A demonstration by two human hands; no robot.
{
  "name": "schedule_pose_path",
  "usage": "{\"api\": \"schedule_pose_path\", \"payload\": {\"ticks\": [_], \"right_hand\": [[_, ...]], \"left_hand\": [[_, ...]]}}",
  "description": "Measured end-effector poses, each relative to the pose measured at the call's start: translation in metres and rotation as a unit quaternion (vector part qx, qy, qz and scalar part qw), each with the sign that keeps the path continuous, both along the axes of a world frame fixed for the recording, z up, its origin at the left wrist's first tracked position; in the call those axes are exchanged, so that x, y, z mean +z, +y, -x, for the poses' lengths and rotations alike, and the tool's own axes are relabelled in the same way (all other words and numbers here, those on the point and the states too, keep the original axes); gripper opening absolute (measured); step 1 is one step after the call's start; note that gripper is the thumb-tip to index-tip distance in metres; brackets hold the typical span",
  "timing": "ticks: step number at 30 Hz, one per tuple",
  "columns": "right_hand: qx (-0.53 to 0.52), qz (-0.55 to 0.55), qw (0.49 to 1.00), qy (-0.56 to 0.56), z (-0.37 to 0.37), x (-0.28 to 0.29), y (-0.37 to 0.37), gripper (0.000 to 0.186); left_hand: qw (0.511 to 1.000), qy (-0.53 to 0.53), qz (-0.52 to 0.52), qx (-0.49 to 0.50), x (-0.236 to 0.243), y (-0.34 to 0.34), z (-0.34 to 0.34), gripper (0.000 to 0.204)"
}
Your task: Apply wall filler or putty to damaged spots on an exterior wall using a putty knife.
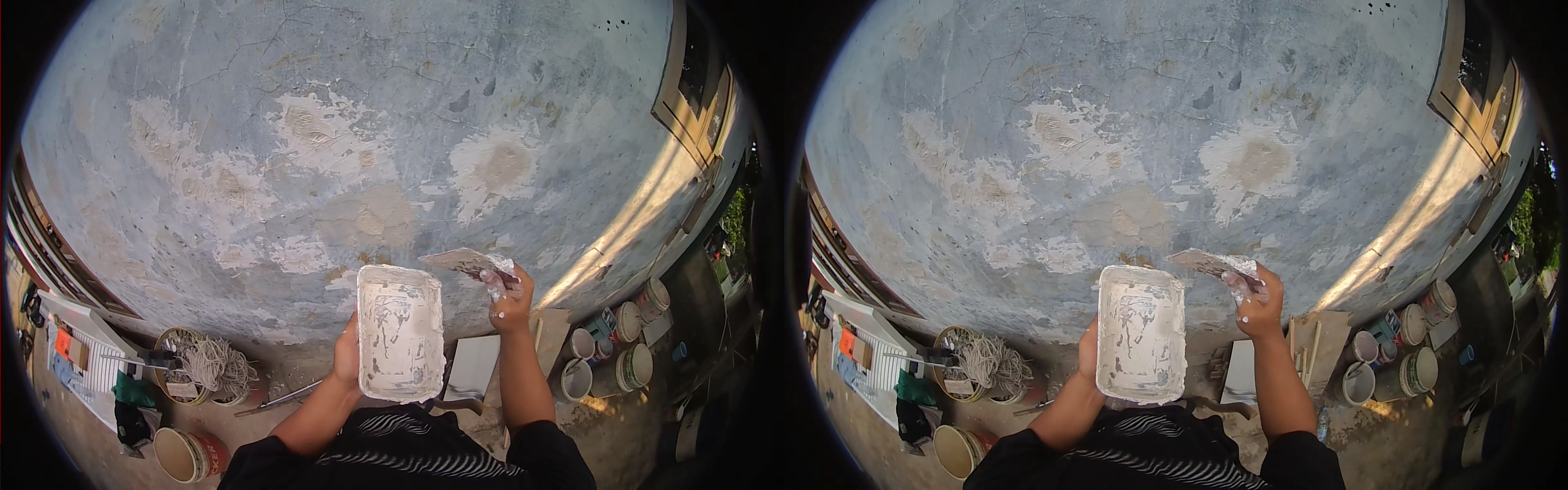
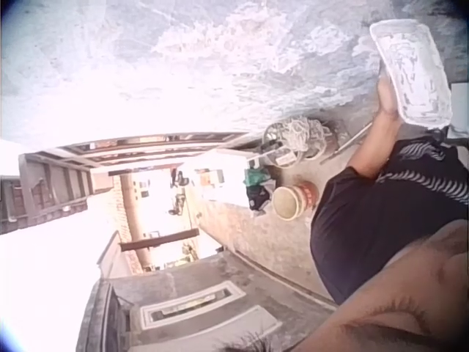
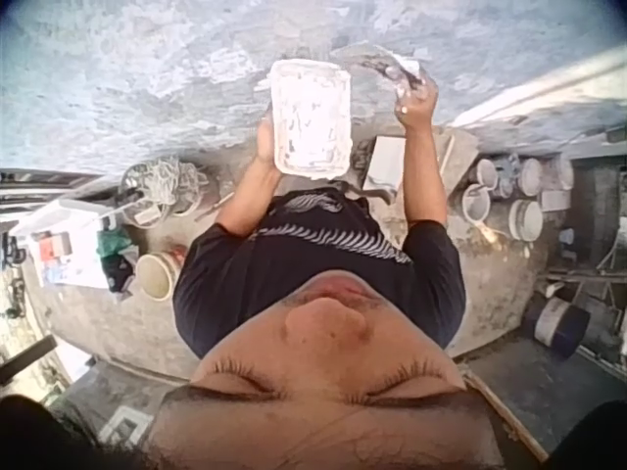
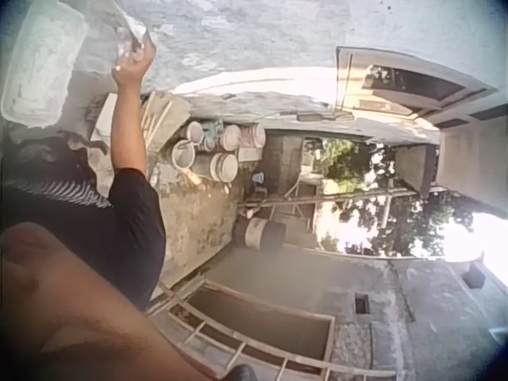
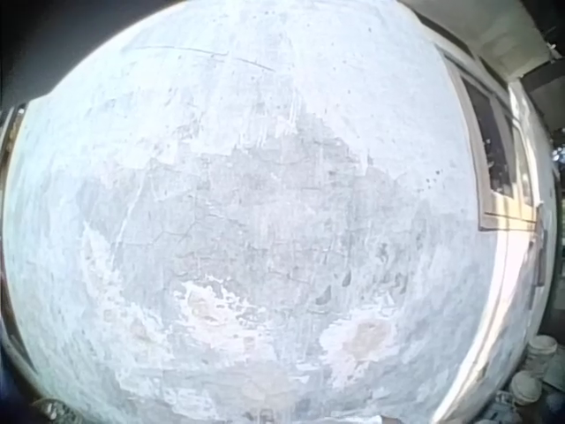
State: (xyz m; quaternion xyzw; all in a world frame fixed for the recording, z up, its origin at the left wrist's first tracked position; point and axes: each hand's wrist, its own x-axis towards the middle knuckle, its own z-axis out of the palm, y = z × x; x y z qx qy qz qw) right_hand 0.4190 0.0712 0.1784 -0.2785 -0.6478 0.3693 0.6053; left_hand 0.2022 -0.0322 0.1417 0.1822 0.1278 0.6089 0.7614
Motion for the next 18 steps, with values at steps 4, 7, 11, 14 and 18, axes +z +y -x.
{"api": "schedule_pose_path", "payload": {"ticks": [4, 7, 11, 14, 18], "right_hand": [[0.01, -0.02, 0.99, -0.139, -0.008, -0.022, 0.013, 0.013], [0.012, 0.021, 0.993, -0.114, -0.004, -0.017, 0.012, 0.011], [0.016, 0.047, 0.998, 0.039, 0.003, 0.009, 0.0, 0.011], [0.023, 0.005, 0.999, -0.023, 0.001, 0.004, -0.001, 0.011], [0.031, 0.047, 0.998, -0.007, -0.003, -0.008, 0.006, 0.011]], "left_hand": [[1.0, 0.008, -0.016, -0.012, 0.009, -0.004, -0.002, 0.058], [1.0, -0.009, -0.009, 0.006, 0.007, -0.001, 0.0, 0.057], [1.0, 0.004, -0.017, -0.003, -0.007, 0.005, 0.0, 0.056], [1.0, 0.017, -0.001, -0.005, -0.002, 0.004, -0.001, 0.06], [1.0, 0.017, 0.021, -0.011, 0.0, 0.005, -0.003, 0.066]]}}
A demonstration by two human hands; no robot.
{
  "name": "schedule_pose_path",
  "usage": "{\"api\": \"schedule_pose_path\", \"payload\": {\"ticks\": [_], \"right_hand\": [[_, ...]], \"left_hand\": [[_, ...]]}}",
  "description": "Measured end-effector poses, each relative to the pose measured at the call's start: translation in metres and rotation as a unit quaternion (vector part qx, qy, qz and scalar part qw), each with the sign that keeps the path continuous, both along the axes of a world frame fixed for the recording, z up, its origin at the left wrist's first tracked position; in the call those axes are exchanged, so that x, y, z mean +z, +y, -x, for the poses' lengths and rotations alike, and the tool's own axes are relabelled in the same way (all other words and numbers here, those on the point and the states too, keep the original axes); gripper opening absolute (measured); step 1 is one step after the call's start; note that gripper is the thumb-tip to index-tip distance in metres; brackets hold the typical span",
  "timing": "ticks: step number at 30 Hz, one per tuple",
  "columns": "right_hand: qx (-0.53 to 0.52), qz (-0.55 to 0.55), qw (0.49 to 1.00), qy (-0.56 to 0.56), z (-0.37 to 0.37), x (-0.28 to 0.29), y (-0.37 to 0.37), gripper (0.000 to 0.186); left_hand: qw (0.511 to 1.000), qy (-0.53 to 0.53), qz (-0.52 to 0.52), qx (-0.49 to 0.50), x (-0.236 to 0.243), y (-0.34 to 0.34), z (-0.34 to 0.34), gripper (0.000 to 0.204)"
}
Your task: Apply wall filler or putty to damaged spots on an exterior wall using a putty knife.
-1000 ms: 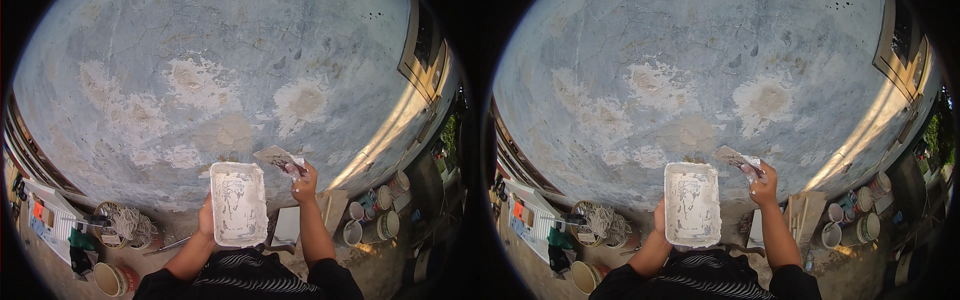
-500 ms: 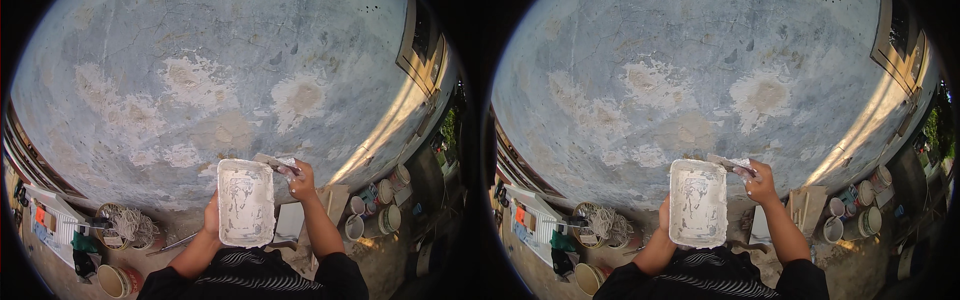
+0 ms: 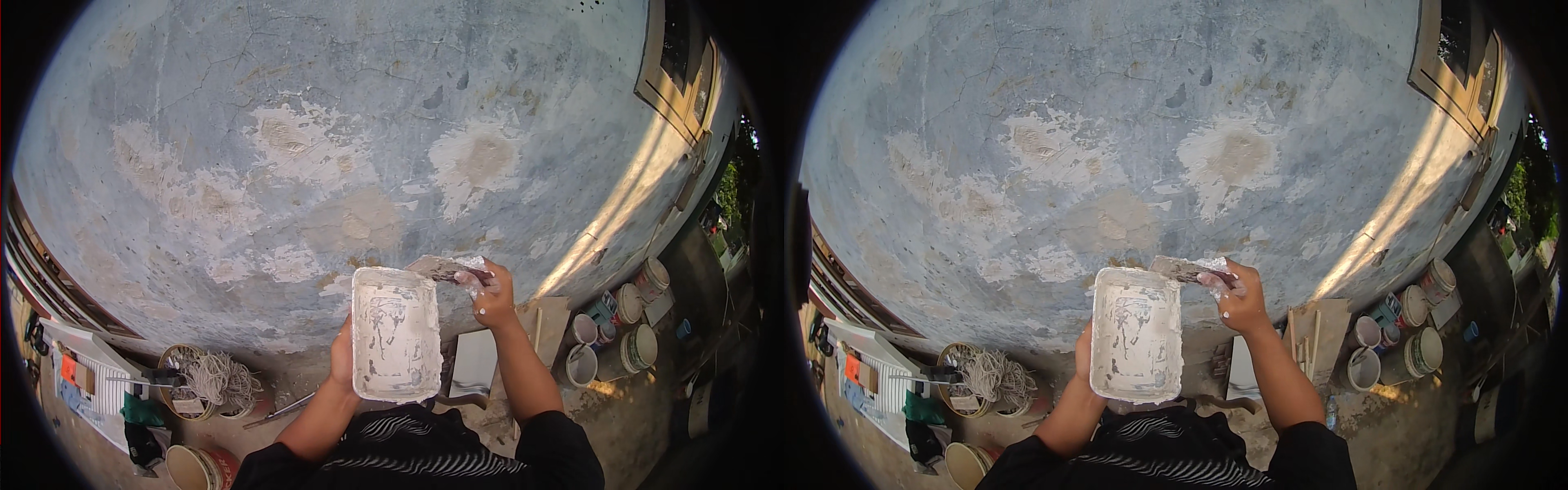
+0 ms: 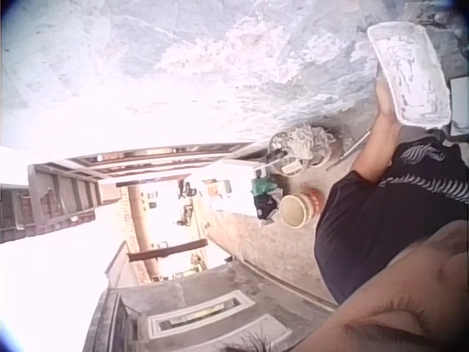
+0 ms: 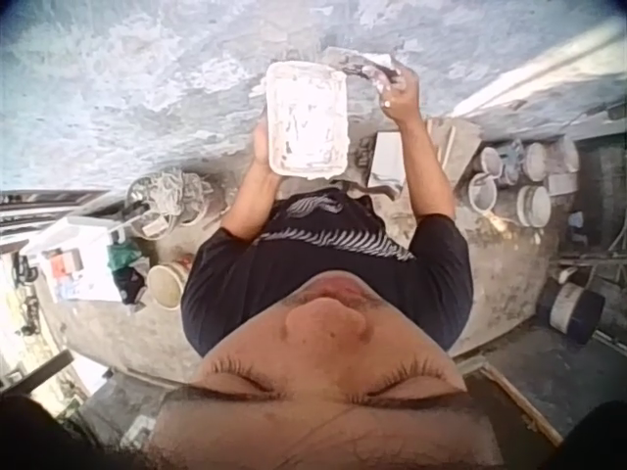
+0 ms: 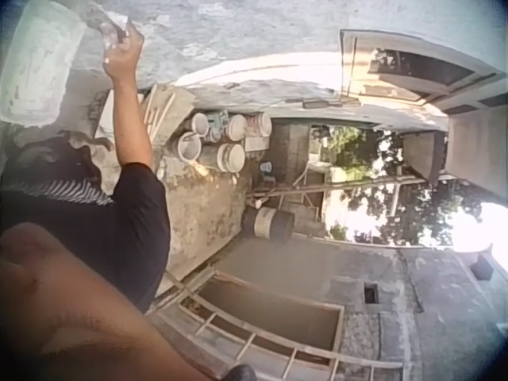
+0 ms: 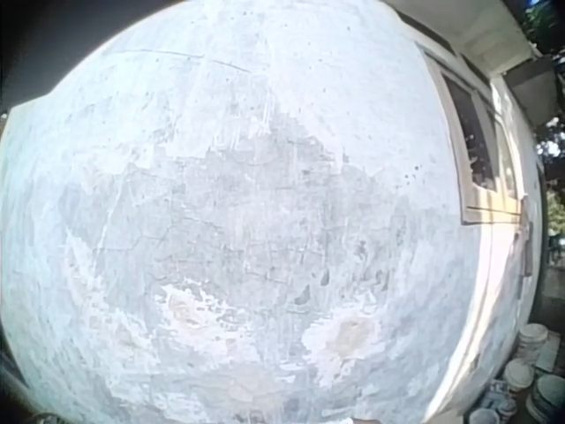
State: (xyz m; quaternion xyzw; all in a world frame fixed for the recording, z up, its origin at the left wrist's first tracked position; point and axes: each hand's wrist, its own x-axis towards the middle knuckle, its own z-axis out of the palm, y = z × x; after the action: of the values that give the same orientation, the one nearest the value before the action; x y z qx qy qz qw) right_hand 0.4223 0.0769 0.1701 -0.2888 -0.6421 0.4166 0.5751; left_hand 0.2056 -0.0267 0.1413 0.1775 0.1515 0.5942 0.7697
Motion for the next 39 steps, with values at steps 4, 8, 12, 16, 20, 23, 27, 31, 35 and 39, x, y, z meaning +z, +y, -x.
{"api": "schedule_pose_path", "payload": {"ticks": [4, 8, 12, 16, 20, 23, 27, 31, 35, 39], "right_hand": [[-0.002, -0.039, 0.997, -0.066, -0.001, -0.002, 0.002, 0.008], [-0.012, -0.063, 0.984, -0.169, -0.007, -0.018, 0.005, 0.008], [-0.062, -0.054, 0.99, -0.116, -0.005, -0.012, 0.005, 0.009], [-0.038, -0.008, 0.999, 0.012, -0.003, 0.005, 0.004, 0.009], [-0.004, 0.009, 0.999, 0.031, 0.004, 0.012, -0.012, 0.009], [-0.019, 0.019, 1.0, 0.008, 0.006, 0.0, -0.011, 0.01], [-0.032, 0.005, 0.998, 0.051, 0.004, 0.01, -0.016, 0.01], [-0.039, -0.037, 0.998, -0.014, -0.006, 0.003, -0.019, 0.009], [-0.049, -0.012, 0.998, -0.026, -0.003, 0.004, -0.023, 0.008], [-0.056, -0.034, 0.998, -0.009, -0.007, 0.004, -0.022, 0.008]], "left_hand": [[0.999, -0.046, 0.008, -0.022, -0.004, 0.0, 0.001, 0.066], [1.0, -0.011, -0.016, -0.002, 0.009, -0.005, -0.002, 0.057], [0.999, -0.006, -0.053, 0.003, 0.012, -0.005, 0.007, 0.055], [0.998, -0.042, -0.04, 0.009, -0.004, -0.004, 0.007, 0.056], [0.999, -0.042, -0.032, 0.013, -0.003, -0.001, 0.003, 0.058], [1.0, -0.011, 0.0, 0.006, 0.008, -0.003, -0.004, 0.058], [0.999, -0.025, 0.026, 0.001, 0.008, -0.004, -0.004, 0.058], [0.999, -0.028, -0.033, -0.01, 0.009, -0.003, -0.001, 0.058], [0.996, -0.062, -0.065, -0.017, 0.016, -0.004, -0.005, 0.056], [0.991, -0.1, -0.086, -0.032, 0.019, -0.005, -0.004, 0.053]]}}
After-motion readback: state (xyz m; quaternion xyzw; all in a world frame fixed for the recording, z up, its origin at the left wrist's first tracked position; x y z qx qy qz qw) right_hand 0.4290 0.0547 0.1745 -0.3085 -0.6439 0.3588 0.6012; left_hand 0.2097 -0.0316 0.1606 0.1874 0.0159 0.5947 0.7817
